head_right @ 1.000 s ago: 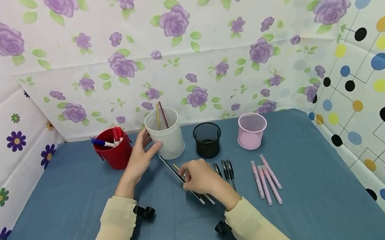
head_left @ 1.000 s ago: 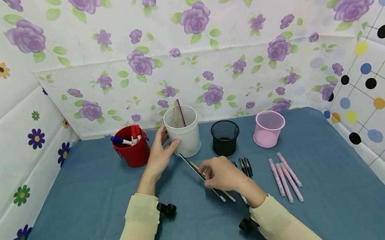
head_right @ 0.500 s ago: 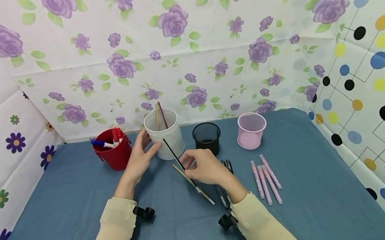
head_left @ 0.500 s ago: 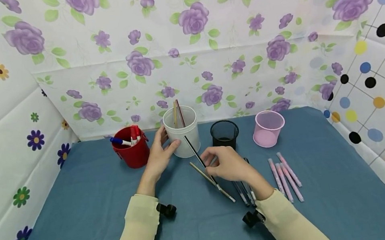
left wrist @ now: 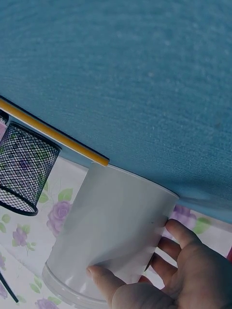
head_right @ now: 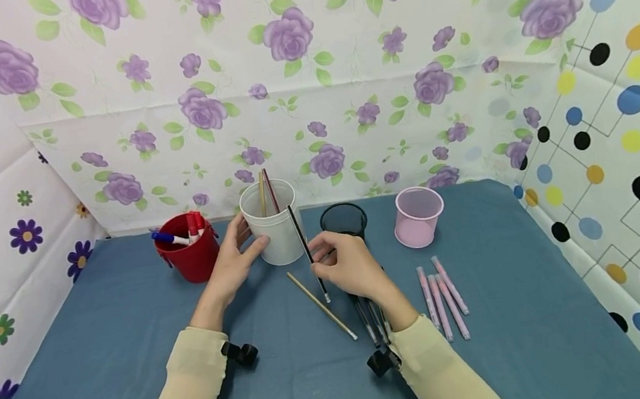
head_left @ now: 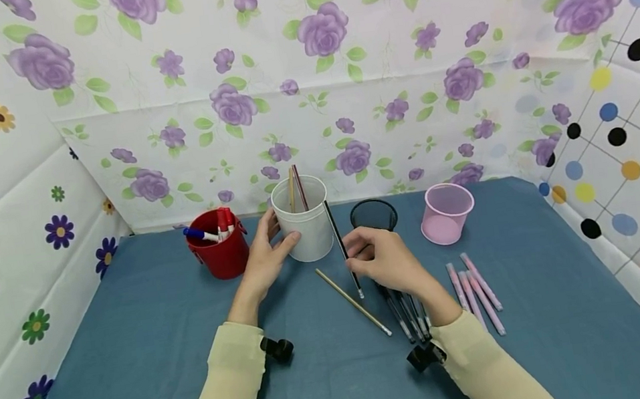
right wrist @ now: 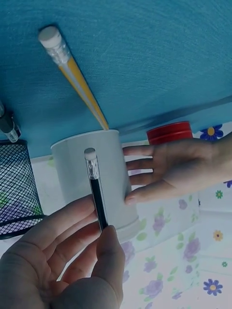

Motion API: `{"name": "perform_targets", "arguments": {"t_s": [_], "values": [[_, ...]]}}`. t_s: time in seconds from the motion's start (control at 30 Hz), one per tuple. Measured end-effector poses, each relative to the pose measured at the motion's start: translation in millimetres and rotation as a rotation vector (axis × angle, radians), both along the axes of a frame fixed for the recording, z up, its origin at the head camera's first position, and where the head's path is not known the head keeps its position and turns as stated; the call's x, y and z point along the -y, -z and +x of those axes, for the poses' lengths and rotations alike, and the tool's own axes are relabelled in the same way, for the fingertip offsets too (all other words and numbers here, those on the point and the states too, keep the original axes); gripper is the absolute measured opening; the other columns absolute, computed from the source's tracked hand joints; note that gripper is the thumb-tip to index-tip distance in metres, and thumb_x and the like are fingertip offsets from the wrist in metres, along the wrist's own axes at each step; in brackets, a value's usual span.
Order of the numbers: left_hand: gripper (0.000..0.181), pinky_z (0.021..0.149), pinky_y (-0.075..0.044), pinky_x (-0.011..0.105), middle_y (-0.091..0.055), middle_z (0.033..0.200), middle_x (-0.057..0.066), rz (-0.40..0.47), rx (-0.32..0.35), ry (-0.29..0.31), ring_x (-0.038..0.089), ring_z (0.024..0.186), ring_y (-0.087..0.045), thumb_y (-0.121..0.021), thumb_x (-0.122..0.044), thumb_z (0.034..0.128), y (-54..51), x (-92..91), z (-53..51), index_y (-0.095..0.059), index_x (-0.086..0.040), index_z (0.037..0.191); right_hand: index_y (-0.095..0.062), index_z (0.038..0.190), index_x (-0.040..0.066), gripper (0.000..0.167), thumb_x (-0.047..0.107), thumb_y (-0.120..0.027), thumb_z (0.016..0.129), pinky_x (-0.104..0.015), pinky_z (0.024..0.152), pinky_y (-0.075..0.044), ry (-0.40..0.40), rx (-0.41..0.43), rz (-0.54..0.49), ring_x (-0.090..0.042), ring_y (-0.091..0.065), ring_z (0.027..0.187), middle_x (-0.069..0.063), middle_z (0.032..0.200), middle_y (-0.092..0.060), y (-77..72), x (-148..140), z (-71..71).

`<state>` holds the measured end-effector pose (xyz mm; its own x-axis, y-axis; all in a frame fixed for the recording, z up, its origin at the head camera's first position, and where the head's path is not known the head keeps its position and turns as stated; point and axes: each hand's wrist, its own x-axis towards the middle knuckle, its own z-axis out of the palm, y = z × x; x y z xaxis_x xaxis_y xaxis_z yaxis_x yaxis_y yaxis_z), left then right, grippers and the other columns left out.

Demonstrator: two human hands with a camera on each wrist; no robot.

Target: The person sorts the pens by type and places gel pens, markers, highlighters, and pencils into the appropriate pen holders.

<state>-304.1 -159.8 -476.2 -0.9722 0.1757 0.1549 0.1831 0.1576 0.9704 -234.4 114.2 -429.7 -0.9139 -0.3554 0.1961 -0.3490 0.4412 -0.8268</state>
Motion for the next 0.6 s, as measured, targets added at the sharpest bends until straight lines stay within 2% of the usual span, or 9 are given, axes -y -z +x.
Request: {"name": "perform_targets", "arguments": {"t_s": [0.6], "values": [[0.081,0.128,-0.029,0.054,-0.029,0.173,0.006,-0.002,0.002,0.004,0.03,0.159,-0.028,-0.07,-0.033,0.1055,-1.0,0.3,1.5,-0.022,-0.024,0.17,-0.072,0.123,0.008,0.026,0.008,-0.078,0.097,-0.033,0.077,-0.063,0.094,-0.076,-0.075,-0.016,-0.075,0.086,-0.005,0.102,-0.073,-2.0,-10.6,-6.2]]}}
